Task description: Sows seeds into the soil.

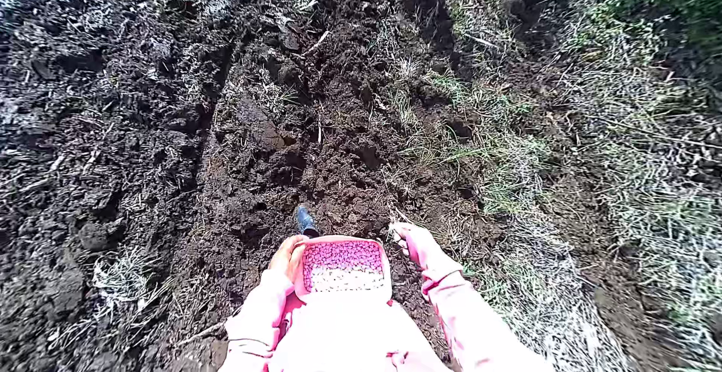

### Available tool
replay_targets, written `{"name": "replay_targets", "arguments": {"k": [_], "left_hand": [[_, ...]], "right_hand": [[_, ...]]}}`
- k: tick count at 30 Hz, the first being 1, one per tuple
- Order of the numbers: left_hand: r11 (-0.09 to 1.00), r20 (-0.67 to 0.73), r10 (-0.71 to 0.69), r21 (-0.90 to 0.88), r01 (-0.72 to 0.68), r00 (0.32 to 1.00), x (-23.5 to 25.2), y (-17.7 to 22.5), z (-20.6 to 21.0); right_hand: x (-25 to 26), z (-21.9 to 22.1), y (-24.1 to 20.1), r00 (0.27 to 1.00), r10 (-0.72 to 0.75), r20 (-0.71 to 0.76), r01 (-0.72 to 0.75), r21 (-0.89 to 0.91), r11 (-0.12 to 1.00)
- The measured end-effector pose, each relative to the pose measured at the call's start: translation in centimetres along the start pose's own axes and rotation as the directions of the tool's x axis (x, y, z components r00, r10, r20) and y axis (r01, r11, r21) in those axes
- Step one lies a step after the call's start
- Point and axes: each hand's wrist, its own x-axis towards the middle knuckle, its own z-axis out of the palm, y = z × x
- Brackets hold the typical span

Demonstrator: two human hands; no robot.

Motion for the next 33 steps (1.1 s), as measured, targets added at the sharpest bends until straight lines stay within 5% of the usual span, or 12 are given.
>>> {"name": "replay_targets", "arguments": {"k": [7, 11, 16, 20, 33], "left_hand": [[0.998, -0.107, 0.038, -0.046, -0.043, 0.994, 0.0, -0.5, -2.0], [0.999, -0.05, 0.049, 0.0, -0.049, 0.998, 2.8, 0.8, -3.8], [1.0, 0.001, 0.014, -0.004, -0.014, 1.0, 8.0, 1.5, -7.7], [0.997, 0.09, -0.027, 0.077, 0.02, 0.996, 12.9, 2.6, -11.9], [0.997, 0.221, -0.063, 0.062, 0.051, 0.973, 23.9, 2.7, -27.1]], "right_hand": [[1.9, 4.3, -10.8, 0.986, -0.162, 0.032, 0.15, 0.236, 0.96], [2.7, 4.6, -10.5, 0.997, -0.075, 0.0, 0.07, 0.355, 0.932], [3.7, 6.0, -7.3, 0.993, 0.115, -0.013, -0.108, 0.257, 0.96], [5.3, 8.9, -9.5, 0.982, 0.186, -0.02, -0.169, 0.324, 0.931], [14.7, 17.5, -33.4, 0.969, 0.045, -0.244, 0.043, 0.342, 0.939]]}}
